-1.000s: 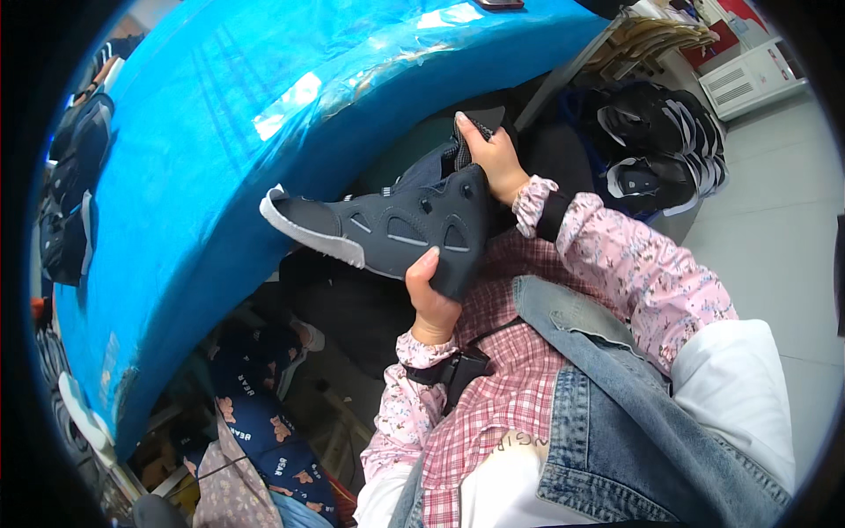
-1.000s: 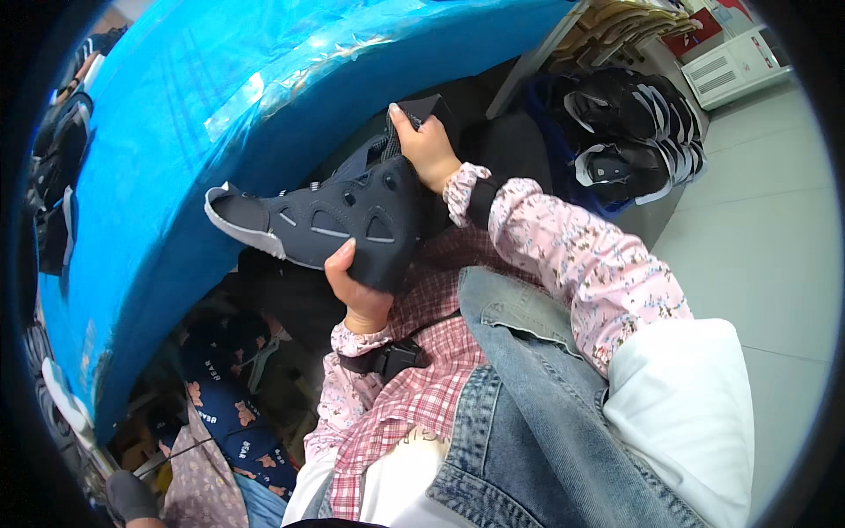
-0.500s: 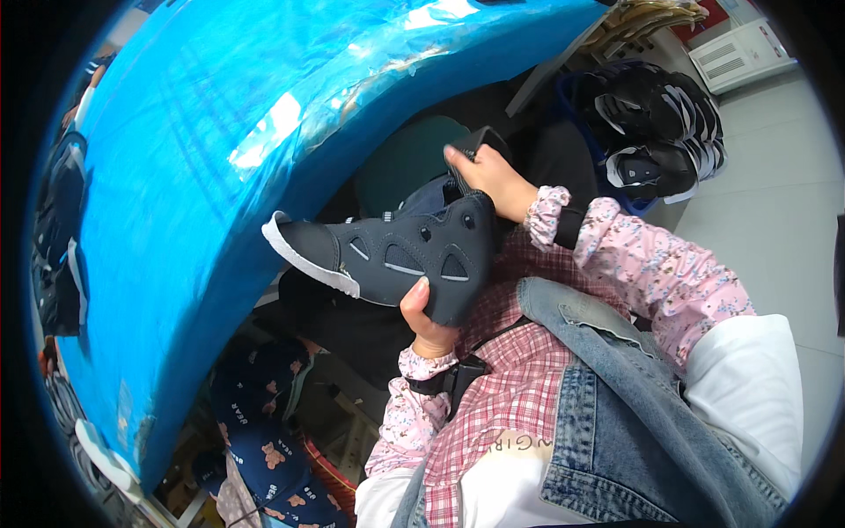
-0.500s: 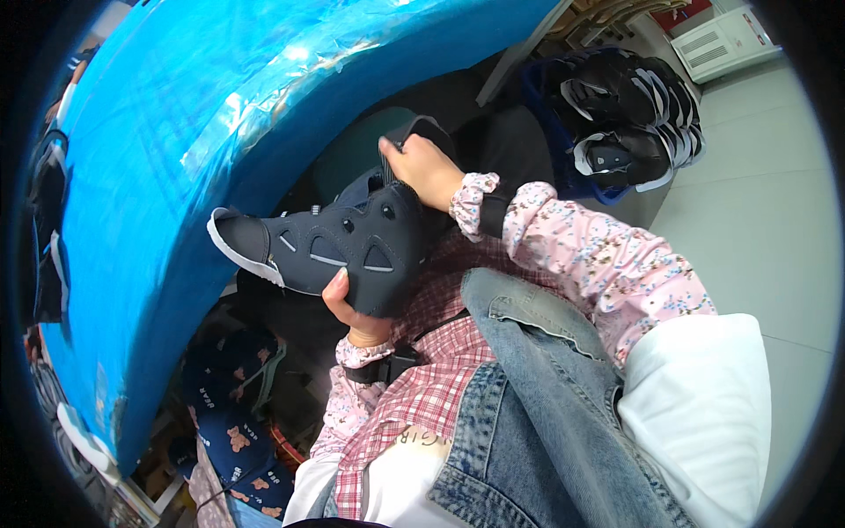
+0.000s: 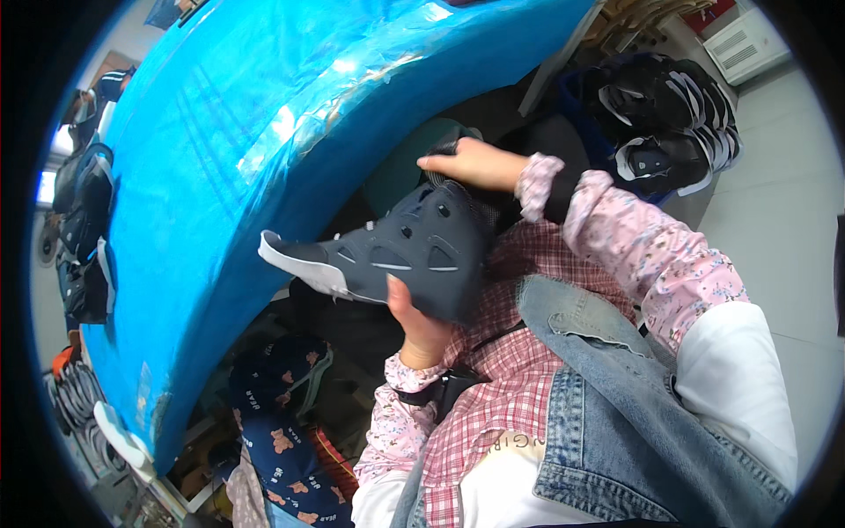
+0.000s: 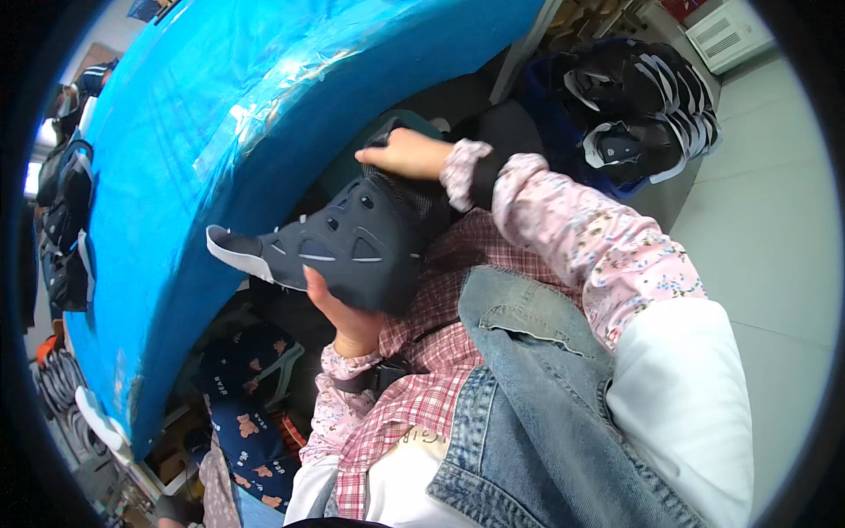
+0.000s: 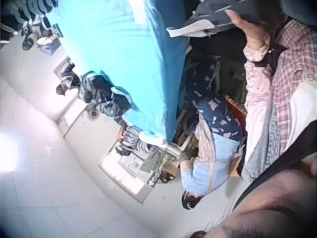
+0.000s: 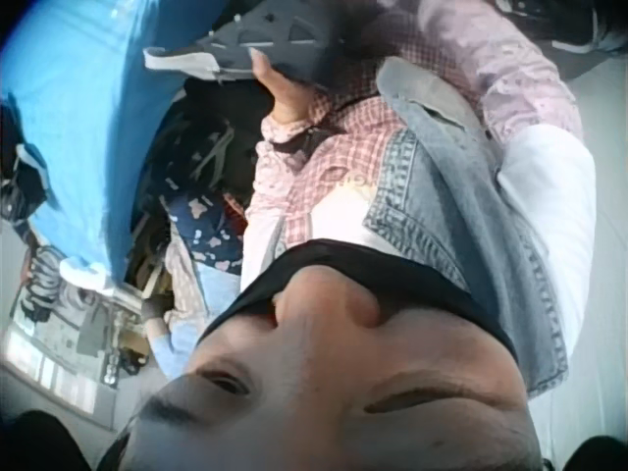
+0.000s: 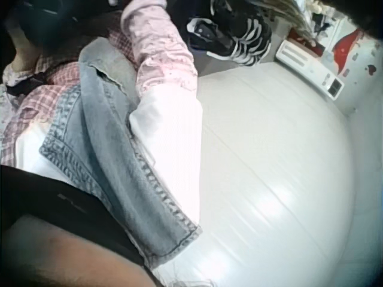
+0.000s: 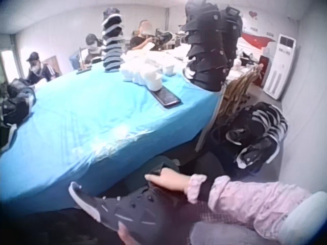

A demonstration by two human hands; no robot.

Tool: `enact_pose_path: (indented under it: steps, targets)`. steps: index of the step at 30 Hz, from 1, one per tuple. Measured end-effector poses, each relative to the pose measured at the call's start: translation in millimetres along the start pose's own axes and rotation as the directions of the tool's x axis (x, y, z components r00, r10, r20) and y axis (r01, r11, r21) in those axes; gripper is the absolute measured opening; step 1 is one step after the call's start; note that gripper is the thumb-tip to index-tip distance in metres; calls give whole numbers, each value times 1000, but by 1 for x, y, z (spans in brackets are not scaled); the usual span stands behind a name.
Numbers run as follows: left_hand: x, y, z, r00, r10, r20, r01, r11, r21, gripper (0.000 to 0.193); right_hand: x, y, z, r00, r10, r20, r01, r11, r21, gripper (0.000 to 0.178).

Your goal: The person picks up a white foam lining and inserts it into the interior of a black shoe upper, then uses their hands to press and smooth the lining into place against the inner walls of the upper.

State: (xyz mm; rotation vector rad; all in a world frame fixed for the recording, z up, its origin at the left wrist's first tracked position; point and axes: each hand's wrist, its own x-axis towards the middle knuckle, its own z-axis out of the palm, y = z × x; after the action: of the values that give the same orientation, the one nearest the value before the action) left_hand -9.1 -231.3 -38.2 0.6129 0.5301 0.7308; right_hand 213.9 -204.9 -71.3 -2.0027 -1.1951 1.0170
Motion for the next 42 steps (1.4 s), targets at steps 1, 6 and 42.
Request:
enact_pose_path:
  steps: [1, 6, 42]
  targets:
    - [2, 4, 0, 999, 18, -45, -18, 1000, -13, 67, -13, -7, -8, 997, -77, 10, 72, 958, 277, 50]
    - [9, 16, -1, 1000, 26, -6, -27, 986, -165, 58, -60, -6, -61, 935, 3, 353, -230, 765, 601, 26]
    - [19, 18, -13, 992, 104, -74, -110, 991, -78, 58, -103, 36, -16, 979, -84, -185, 195, 646, 738, 27]
